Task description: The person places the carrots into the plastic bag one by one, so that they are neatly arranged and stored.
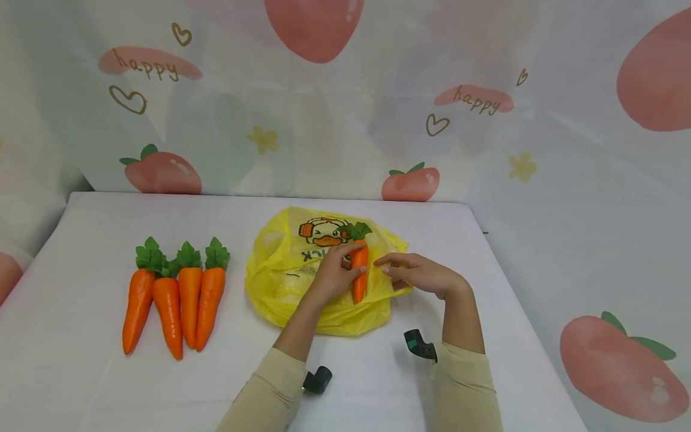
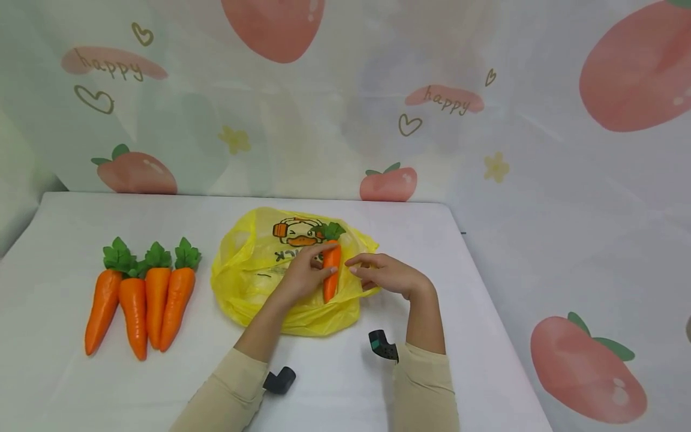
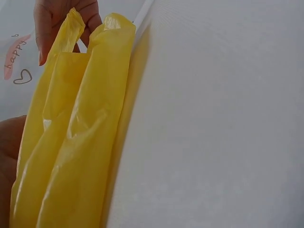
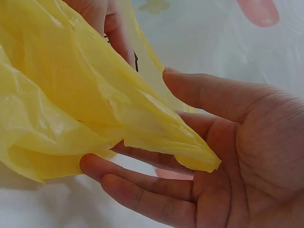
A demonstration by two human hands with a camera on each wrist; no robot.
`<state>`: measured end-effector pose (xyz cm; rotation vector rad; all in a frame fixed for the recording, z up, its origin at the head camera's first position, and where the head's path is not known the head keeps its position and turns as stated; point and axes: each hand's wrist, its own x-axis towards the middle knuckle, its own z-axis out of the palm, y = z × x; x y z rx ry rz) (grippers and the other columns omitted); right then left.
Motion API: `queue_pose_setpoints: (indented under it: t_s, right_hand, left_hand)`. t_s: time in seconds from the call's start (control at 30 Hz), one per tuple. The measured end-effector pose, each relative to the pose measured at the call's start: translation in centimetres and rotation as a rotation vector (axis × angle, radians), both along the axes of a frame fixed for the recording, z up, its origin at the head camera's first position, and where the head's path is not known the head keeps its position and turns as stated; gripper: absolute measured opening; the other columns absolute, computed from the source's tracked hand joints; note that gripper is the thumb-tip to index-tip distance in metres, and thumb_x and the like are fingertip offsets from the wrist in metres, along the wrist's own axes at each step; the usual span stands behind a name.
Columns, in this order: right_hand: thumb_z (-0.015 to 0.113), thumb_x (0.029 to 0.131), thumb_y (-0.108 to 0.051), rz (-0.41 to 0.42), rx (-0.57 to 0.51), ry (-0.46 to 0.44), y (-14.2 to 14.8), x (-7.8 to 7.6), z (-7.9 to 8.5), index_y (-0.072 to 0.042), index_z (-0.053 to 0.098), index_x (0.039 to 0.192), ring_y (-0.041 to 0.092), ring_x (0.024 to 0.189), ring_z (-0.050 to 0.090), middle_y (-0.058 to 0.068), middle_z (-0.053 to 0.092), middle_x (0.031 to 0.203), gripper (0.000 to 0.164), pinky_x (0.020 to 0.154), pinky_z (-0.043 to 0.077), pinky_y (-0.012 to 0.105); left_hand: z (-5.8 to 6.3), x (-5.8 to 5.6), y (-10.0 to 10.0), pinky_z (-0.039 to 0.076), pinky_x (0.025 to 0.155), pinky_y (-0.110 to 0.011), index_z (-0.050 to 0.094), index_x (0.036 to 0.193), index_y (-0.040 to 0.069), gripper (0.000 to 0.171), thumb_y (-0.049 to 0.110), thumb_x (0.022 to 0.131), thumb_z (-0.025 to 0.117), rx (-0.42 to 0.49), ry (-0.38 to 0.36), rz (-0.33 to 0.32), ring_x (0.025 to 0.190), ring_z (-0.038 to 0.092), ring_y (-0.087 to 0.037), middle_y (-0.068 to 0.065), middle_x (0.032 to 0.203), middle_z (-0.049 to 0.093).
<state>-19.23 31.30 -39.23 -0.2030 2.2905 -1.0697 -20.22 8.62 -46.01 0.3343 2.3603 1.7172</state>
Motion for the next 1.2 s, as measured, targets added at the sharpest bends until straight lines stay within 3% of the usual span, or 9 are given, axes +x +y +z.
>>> queue_pose_setpoints:
  t_s: [0.3,0.57,0.87,1.2]
  right_hand:
    - [0.055,0.107,-0.039,0.0,-0.009,-0.007,0.0,0.1,0.0,-0.015,0.063,0.142,0.026,0.105,0.067,0.008,0.063,0.128,0.042,0.102,0.046,0.053]
    - [0.053,0.108,-0.038,0.025,-0.018,-0.002,-0.1,0.0,-0.1,-0.012,0.061,0.143,0.027,0.103,0.067,0.011,0.062,0.131,0.044,0.101,0.046,0.055]
    - [0.055,0.107,-0.037,-0.009,-0.028,-0.025,0.0,0.2,-0.5,-0.016,0.063,0.141,0.025,0.103,0.067,0.009,0.063,0.131,0.041,0.105,0.041,0.06]
    - [0.056,0.106,-0.041,0.002,-0.007,-0.001,0.2,0.2,-0.1,-0.016,0.064,0.141,0.025,0.102,0.067,0.008,0.063,0.129,0.043,0.103,0.041,0.061]
  left_hand:
    - [0.2,0.1,-0.6,0.058,0.073,-0.035,0.061,0.146,0.019,0.057,-0.006,0.096,0.069,0.038,-0.031,-0.016,0.103,0.06,-0.028,-0.016,0.146,0.048]
    - [0.0,0.0,-0.5,0.058,0.074,-0.033,0.061,0.146,0.021,0.056,-0.002,0.096,0.072,0.001,-0.031,-0.012,0.102,0.059,-0.026,-0.014,0.142,0.051]
    - [-0.1,0.2,-1.0,0.058,0.073,-0.034,0.06,0.148,0.022,0.059,-0.001,0.095,0.073,0.029,-0.067,-0.022,0.103,0.058,-0.026,-0.014,0.144,0.049]
    - [0.6,0.6,-2.1,0.056,0.073,-0.034,0.058,0.149,0.024,0.061,0.003,0.095,0.075,0.009,-0.066,0.006,0.101,0.058,-0.024,-0.012,0.15,0.045]
